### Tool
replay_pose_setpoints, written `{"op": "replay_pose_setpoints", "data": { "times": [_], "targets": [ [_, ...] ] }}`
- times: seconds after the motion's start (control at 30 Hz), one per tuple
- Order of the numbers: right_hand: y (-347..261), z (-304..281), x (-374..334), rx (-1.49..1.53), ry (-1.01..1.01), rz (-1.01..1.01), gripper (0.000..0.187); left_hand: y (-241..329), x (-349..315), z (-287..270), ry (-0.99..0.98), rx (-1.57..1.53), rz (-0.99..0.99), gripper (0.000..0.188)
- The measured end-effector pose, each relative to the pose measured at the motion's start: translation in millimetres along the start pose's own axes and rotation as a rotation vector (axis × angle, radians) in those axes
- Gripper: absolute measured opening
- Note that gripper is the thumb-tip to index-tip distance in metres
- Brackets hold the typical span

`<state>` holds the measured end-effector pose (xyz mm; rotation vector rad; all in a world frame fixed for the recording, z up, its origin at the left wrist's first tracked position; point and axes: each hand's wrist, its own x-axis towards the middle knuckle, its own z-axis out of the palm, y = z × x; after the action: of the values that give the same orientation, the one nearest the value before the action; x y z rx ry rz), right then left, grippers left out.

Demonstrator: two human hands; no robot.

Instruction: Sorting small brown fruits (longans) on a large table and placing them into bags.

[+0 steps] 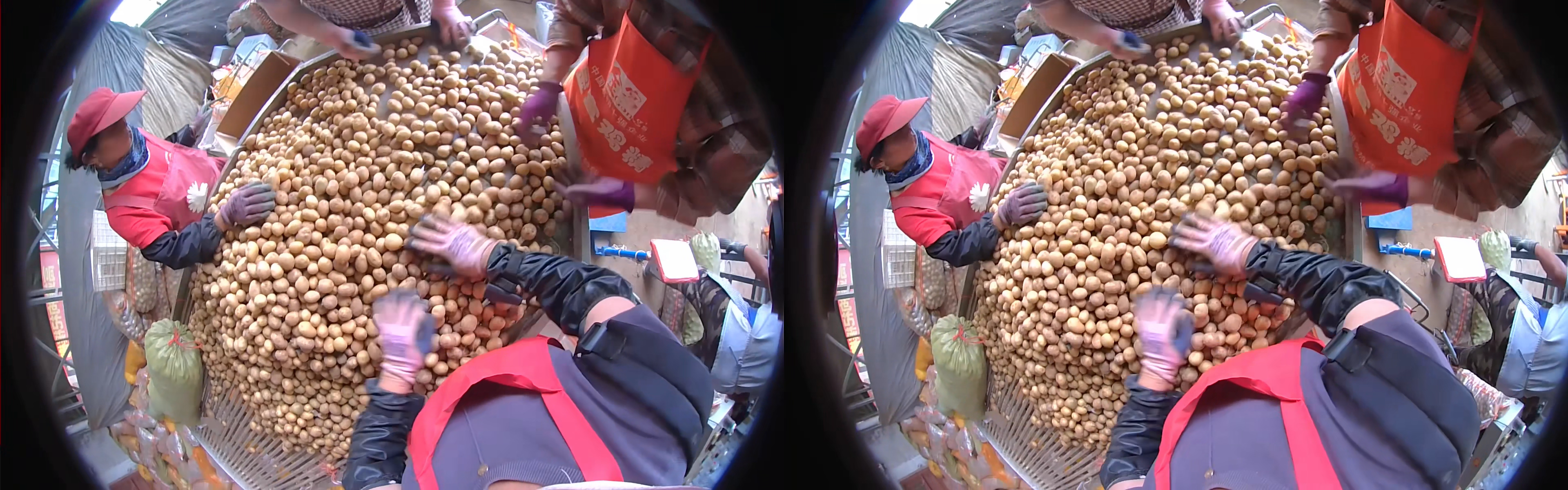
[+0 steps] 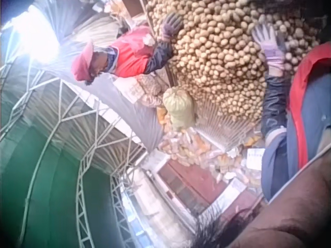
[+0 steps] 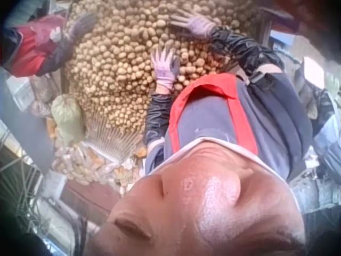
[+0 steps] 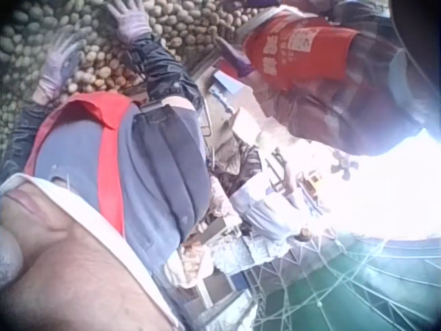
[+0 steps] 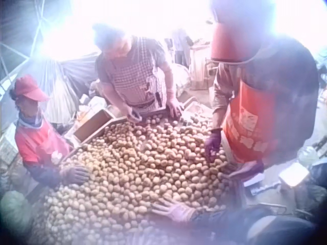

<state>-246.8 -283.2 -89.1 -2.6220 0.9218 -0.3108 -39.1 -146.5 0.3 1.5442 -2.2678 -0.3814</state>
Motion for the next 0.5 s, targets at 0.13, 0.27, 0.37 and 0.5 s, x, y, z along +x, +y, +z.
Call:
{"op": "replay_pose_setpoints", "data": {
  "times": [0.13, 0.27, 0.37, 0.5],
  "targets": [
    [48.5, -50.9, 1.9, -0.166, -0.066, 0.607, 0.071, -79.2, -21.3, -54.6, 0.036, 0.535, -0.538, 0.046],
    [30.4, -94.7, 31.3, -0.027, -0.143, 0.979, 0.079, -130.8, -63.2, -37.8, 0.252, 0.759, -0.509, 0.053],
    [-65.6, -28.4, 6.3, 0.431, 0.215, 0.022, 0.083, -132.0, -60.2, -35.4, 0.338, 0.751, -0.469, 0.049],
    [-141.6, 32.3, 3.5, 0.582, 0.018, -0.355, 0.072, -136.1, -58.4, -32.8, 0.349, 0.72, -0.445, 0.047]
  ]
}}
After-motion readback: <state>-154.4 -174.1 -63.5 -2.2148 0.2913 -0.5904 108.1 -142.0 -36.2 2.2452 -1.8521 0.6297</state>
